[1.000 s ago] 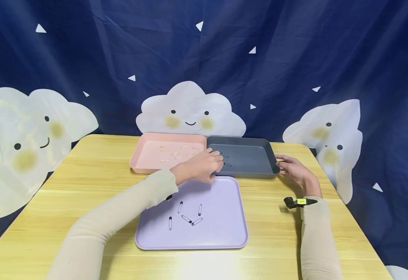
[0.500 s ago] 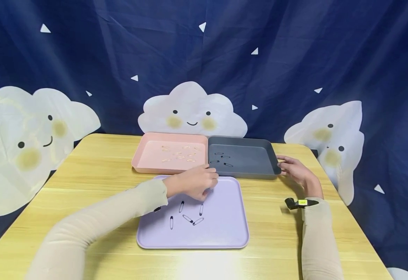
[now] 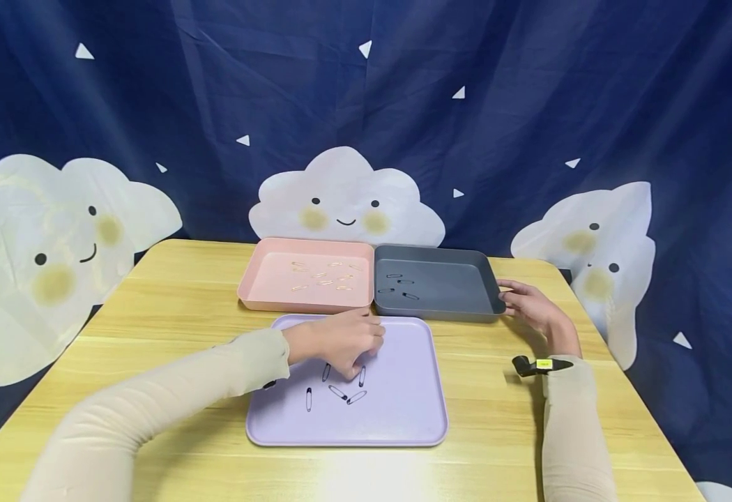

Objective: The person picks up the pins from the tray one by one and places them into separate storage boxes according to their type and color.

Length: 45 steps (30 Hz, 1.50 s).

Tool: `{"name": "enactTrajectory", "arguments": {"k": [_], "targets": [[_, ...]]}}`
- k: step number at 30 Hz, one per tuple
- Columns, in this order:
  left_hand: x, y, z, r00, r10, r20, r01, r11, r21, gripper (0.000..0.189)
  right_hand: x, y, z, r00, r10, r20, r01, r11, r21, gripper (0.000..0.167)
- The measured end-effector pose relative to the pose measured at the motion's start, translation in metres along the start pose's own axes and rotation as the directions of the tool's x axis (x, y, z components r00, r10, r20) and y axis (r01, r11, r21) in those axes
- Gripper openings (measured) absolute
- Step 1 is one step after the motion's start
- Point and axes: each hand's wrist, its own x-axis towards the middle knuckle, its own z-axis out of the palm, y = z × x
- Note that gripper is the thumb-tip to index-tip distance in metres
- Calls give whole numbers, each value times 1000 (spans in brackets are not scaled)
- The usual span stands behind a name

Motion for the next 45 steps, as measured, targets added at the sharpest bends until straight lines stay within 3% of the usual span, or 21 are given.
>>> {"name": "enactTrajectory", "arguments": {"k": [9,19,33,39,45], "targets": [[-1,6,3,1000,-9,-14,6,987,-163,22,-1,0,1,1000,-19,-9,19,1000,0,58],[3,15,1,1000,11,5,-10,978,-208,20,-1,0,1,1000,-5,-11,4,999,-33,58],[10,22,2,999,50,-3,-50,983,-176,14,-1,0,2,1000,-24,-9,24,1000,-1,58],[12,24,2,996,75,-42,-79,993,-92,13,-1,0,2,1000,-18,-17,18,1000,-10,57],[15,24,4,996,84,-39,-86,995,-51,14,-1,-1,2,1000,-14,-10,13,1000,-23,57]]}}
